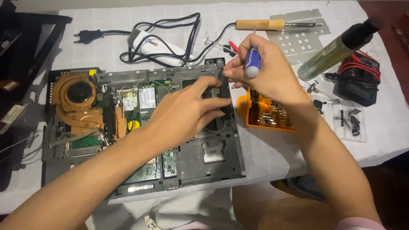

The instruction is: Inspecting and manipulating internal connectors and wiring of a disassembled laptop using a screwdriver and tweezers.

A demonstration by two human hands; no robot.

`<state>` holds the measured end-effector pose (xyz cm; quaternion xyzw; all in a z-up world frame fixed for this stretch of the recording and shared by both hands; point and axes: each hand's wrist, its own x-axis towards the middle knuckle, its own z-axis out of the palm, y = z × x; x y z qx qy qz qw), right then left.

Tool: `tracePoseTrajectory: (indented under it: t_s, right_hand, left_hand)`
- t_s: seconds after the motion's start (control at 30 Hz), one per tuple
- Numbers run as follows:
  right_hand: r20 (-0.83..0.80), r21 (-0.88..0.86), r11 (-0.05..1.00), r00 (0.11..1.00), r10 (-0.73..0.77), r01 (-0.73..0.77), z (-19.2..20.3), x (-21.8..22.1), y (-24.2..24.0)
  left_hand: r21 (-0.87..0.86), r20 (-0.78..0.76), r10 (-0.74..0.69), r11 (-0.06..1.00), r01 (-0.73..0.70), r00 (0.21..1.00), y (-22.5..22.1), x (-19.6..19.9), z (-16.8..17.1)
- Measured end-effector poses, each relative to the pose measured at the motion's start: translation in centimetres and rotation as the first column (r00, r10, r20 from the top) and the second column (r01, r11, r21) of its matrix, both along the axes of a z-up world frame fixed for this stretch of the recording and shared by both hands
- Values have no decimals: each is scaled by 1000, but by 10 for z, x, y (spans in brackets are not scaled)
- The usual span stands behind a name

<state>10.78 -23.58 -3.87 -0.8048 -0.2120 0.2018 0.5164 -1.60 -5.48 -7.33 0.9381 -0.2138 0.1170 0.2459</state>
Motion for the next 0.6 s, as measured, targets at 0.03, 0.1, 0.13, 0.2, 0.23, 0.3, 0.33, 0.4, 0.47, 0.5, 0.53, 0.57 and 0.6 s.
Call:
tracePoseTrajectory:
  t_s: [0.03,0.1,0.13,0.2,0.23,0.3,0.33,0.4,0.47,0.5,0.53,0.57,0.6]
  right_hand:
    - [2,0,1000,1000,-1,1,1,-1,1]
    - [-6,2,999,999,-41,41,4,-4,2]
    - [-6,1,999,999,-41,42,5,-5,3]
    - [-18,-34,998,998,-55,54,8,-6,3]
    - [-17,-34,998,998,-55,55,8,-6,4]
    - [-18,-62,996,997,-71,70,8,-6,4]
    - [-16,-62,996,997,-73,71,11,-7,5]
    - [-2,-107,991,996,-85,84,14,-10,7]
    - [10,-93,993,998,-69,69,11,-9,5]
    - [27,-78,996,998,-50,52,10,-8,4]
    - [24,-79,995,998,-53,55,10,-9,4]
    - [13,-60,997,999,-46,47,9,-9,4]
    - [3,-41,998,999,-40,40,9,-9,4]
  left_hand:
    - [0,2,-1,1000,1,1000,0,0,0]
    - [-36,20,-5,999,6,1000,-1,0,-1]
    - [-36,20,-6,999,6,1000,-1,0,-2]
    - [-21,11,-9,1000,9,1000,0,1,-4]
    - [-21,12,-9,1000,10,1000,0,1,-3]
    - [-14,-55,-8,1000,8,998,0,2,-2]
    - [-14,-53,-10,1000,9,999,0,2,-1]
    - [-7,-63,-5,1000,4,998,0,2,-2]
    - [-20,-50,2,1000,-3,999,-1,2,-4]
    - [-33,-33,13,999,-14,999,-1,2,-5]
    - [-34,-37,10,999,-11,999,-1,2,-5]
    - [-27,-42,20,999,-21,999,-2,2,-5]
    - [-20,-47,29,999,-30,998,-2,3,-4]
